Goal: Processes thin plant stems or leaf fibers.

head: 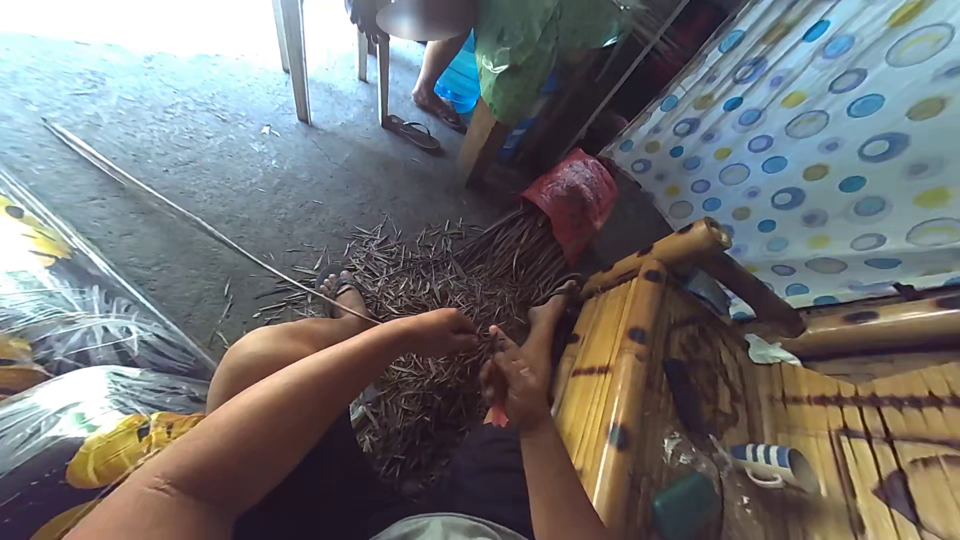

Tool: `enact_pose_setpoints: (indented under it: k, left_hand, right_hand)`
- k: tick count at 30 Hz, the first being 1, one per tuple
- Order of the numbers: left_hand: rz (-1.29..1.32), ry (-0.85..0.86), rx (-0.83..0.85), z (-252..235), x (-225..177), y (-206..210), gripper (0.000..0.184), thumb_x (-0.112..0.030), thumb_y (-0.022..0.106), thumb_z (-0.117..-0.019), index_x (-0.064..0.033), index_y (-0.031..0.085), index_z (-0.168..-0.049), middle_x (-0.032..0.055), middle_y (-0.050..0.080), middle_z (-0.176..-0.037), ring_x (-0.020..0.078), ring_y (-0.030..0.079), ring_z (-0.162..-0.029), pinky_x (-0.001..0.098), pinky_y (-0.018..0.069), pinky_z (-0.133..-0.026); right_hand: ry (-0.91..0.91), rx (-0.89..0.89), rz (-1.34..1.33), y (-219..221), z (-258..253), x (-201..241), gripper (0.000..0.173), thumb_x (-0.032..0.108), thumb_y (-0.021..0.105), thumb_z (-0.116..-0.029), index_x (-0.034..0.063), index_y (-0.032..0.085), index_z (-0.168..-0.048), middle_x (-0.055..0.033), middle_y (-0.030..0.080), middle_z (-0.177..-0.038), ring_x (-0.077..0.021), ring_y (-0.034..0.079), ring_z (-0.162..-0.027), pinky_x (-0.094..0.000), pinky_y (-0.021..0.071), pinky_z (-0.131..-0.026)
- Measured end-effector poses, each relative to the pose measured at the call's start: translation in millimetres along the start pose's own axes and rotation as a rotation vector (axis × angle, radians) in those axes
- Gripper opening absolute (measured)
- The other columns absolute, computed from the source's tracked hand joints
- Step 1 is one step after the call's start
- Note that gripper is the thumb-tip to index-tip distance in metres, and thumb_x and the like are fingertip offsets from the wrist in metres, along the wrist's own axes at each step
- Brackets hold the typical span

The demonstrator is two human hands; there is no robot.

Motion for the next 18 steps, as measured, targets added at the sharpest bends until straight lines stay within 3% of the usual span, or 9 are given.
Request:
enact_pose_setpoints:
  k: [4, 11, 16, 18]
  left_hand:
    - [-0.004, 0.004, -0.014, 6.0, 4.6, 2.5, 0.033, -0.028, 0.047, -0.1098, -0.0048, 0.07, -0.108, 0.0049, 0.067, -0.084, 0.0107, 0.064, -0.071, 0.0337, 0.0564, -0.071]
    - [-0.07, 0.1, -0.042, 0.4, -1.0, -2.1, 0.031, -0.025, 0.047, -0.1095, -0.006, 0.07, -0.104, 0.0025, 0.063, -0.081, 0.0093, 0.057, -0.07, 0.0319, 0.0502, -0.07]
    - [-0.118, 0.042, -0.046, 4.7, -0.1, -4.8, 0.031, -0.023, 0.046, -0.1091, -0.0053, 0.067, -0.095, 0.0047, 0.06, -0.077, 0.0142, 0.056, -0.069, 0.0378, 0.0484, -0.067]
    - [-0.119, 0.03, -0.074, 5.3, 4.7, -8.7, 0.032, -0.024, 0.046, -0.1095, -0.0048, 0.067, -0.095, 0.0047, 0.059, -0.077, 0.014, 0.056, -0.068, 0.0369, 0.0487, -0.067]
  right_hand:
    - [-0.014, -0.052, -0.042, 7.9, -6.3, -7.6, 0.04, 0.016, 0.037, -0.1095, 0.0002, 0.05, -0.144, -0.0082, 0.063, -0.074, -0.0122, 0.057, -0.052, -0.0265, 0.0504, -0.046]
    - [-0.061, 0.012, 0.027, 1.0, -5.6, 2.8, 0.04, 0.015, 0.043, -0.1085, -0.0008, 0.053, -0.144, -0.0094, 0.065, -0.074, -0.0125, 0.057, -0.052, -0.0267, 0.0503, -0.047]
    - [-0.101, -0.156, 0.045, -23.9, -7.6, -3.2, 0.042, 0.019, 0.035, -0.1103, 0.0063, 0.047, -0.149, -0.0036, 0.061, -0.074, -0.0105, 0.054, -0.051, -0.0262, 0.0496, -0.046]
    - [-0.091, -0.146, 0.044, -30.7, -5.6, -4.3, 0.045, 0.018, 0.034, -0.1097, 0.0048, 0.041, -0.152, -0.0043, 0.061, -0.074, -0.0109, 0.055, -0.051, -0.0261, 0.0503, -0.045]
Point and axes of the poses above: each hand's wrist, its own z-axis away from the middle knuckle, its own y-axis out of the palm, x = y × z, the point moved 3 cm from there along -z, towards the middle knuckle
